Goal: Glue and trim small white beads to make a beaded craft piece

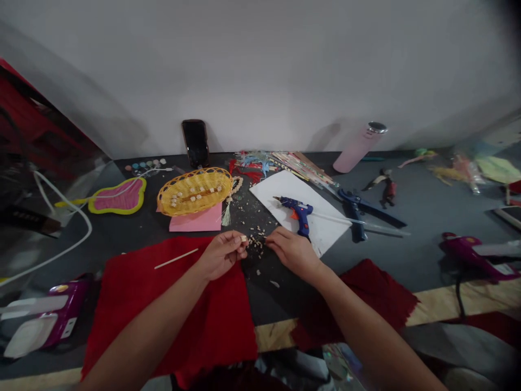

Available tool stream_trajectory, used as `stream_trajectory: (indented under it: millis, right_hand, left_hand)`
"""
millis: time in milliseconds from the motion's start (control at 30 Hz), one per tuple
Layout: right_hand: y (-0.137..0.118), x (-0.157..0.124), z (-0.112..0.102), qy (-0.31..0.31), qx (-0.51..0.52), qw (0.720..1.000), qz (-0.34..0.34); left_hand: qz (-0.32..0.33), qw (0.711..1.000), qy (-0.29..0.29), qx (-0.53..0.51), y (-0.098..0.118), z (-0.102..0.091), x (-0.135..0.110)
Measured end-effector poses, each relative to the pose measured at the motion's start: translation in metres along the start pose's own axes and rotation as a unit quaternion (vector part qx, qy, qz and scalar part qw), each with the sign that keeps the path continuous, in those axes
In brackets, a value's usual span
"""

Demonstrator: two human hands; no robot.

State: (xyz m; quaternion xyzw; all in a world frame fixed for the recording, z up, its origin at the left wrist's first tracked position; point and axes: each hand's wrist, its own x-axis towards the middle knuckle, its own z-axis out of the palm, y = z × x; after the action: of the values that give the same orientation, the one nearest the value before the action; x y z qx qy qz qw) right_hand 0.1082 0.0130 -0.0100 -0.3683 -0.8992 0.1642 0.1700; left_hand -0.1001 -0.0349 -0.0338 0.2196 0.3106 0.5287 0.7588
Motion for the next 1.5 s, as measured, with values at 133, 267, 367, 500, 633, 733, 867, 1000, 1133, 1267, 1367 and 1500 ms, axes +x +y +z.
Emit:
stream_trajectory:
  millis: [133,267,367,500,633,733,867,1000,1133,1267,1367,1500]
  right_hand:
    - [-0.028,0.009,-0.015,0.073,0.106,0.991,-0.049]
    - [-0.043,0.014,-0.007,0.128,0.187,0.973,-0.047]
    - [-0.038,0.014,0.008,0.149,0.222,0.963,-0.019]
    - [-0.031,0.012,0.018,0.145,0.228,0.963,-0.023]
    - [-0.031,0.013,0.018,0.149,0.231,0.961,-0.027]
    - [-0.032,0.014,0.017,0.167,0.228,0.958,-0.034]
    - [-0.032,0.015,0.019,0.176,0.230,0.956,-0.047]
    - [-0.032,0.015,0.021,0.174,0.231,0.956,-0.047]
    - [-0.032,0.014,0.020,0.178,0.229,0.956,-0.052]
    - [-0.032,0.014,0.018,0.162,0.227,0.958,-0.061]
    - [-0.032,0.014,0.018,0.154,0.222,0.961,-0.061]
    - [-0.031,0.015,0.020,0.145,0.209,0.965,-0.061]
  left_hand:
    - [-0.009,1.000,0.003,0.004,0.002,0.002,-0.001]
    - [-0.017,1.000,0.009,0.002,0.001,0.002,-0.001]
    - [-0.008,1.000,0.006,0.002,0.000,0.002,0.000]
    - [-0.017,1.000,0.016,0.006,-0.001,0.002,0.000]
    - [-0.020,1.000,0.016,0.006,-0.001,0.002,0.000]
    - [-0.019,1.000,0.019,0.016,0.000,0.003,0.000]
    - [-0.019,0.999,0.019,0.028,-0.001,0.002,0.000]
    - [-0.018,1.000,0.010,0.023,-0.003,0.000,0.001]
    - [-0.016,1.000,0.007,0.022,-0.003,0.000,0.001]
    - [-0.016,0.999,0.000,0.027,-0.003,0.000,0.001]
    - [-0.016,0.999,0.001,0.029,-0.003,0.000,0.001]
    - [-0.015,1.000,0.004,0.019,-0.003,0.000,0.001]
